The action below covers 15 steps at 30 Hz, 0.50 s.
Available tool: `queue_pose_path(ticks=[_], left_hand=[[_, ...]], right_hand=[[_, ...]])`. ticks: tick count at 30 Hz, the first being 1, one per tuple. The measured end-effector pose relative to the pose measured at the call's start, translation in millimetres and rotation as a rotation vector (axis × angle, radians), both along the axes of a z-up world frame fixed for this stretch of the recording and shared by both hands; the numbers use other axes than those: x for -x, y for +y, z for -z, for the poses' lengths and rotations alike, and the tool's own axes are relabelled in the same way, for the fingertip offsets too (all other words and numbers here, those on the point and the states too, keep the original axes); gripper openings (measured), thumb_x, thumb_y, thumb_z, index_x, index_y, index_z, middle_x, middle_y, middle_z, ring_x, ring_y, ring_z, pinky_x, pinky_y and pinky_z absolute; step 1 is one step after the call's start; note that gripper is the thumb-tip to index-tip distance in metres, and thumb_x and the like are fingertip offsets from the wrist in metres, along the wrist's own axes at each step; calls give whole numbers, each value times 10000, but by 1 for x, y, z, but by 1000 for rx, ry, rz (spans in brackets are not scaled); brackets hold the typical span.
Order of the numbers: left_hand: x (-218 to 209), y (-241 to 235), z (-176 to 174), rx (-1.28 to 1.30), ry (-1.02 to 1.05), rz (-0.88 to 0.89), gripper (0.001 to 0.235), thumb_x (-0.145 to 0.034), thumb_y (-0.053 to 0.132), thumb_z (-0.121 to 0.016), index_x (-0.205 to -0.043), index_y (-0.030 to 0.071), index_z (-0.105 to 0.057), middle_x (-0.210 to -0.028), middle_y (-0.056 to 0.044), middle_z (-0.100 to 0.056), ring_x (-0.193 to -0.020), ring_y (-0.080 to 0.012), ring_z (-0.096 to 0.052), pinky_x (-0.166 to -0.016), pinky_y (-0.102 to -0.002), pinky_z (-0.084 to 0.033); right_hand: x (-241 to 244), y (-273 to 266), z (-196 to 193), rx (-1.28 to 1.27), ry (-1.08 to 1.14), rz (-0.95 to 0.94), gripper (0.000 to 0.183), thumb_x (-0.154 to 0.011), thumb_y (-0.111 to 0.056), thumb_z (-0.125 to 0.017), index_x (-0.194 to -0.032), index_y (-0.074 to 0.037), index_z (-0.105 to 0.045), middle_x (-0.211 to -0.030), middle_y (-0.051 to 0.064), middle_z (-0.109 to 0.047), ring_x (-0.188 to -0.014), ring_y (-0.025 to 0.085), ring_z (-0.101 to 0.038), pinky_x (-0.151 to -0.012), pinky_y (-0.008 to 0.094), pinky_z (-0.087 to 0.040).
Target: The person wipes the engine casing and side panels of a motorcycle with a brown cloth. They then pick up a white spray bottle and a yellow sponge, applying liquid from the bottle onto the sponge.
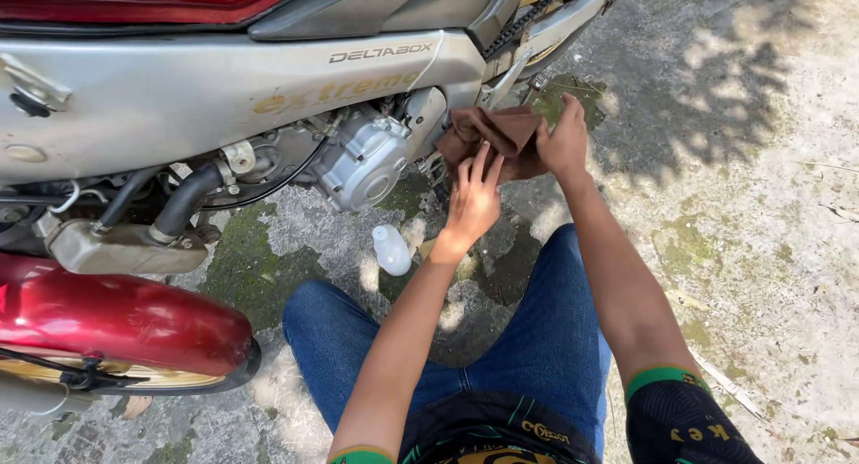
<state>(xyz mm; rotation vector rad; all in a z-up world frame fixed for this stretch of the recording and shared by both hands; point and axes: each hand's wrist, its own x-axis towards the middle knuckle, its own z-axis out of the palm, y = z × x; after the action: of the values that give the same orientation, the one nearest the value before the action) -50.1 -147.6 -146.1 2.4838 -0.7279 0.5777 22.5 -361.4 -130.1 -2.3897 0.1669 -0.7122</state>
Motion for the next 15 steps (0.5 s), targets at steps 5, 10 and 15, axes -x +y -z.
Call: queue_pose_path(ticks=[5, 10, 15], left_hand=[[-2, -6, 29, -59, 171, -1, 771, -850, 87, -662, -1567, 144, -385, -1692, -118, -204, -1387, -412, -382, -798, -592, -575], [-12, -1, 40, -117, 185, 6, 787, -854, 127, -645, -1586, 166, -358, -1687, -80, -239, -1411, -357, -385, -878, -550, -576], [-17, 20, 44, -3, -252, 1, 664, -781, 130, -659, -1436, 119, -554, -1561, -100, -467, -1277, -277, -562, -886, -391, -561]], right_hand=[[43, 34, 17, 39, 178, -234, 344, -1070, -336, -519, -1399, -236, -521, -1408, 90, -503, -1225, 466, -578, -967, 594, -529], [42, 43, 25, 30, 298, -249, 391, -1081, -483, -473, -1433, -341, -565, -1412, 69, -569, -1217, 452, -597, -988, 606, -501], [64, 88, -24, 226, -365, -235, 217, -1018, -122, -655, -1223, -90, -593, -1296, 133, -522, -1132, 362, -565, -955, 477, -446]])
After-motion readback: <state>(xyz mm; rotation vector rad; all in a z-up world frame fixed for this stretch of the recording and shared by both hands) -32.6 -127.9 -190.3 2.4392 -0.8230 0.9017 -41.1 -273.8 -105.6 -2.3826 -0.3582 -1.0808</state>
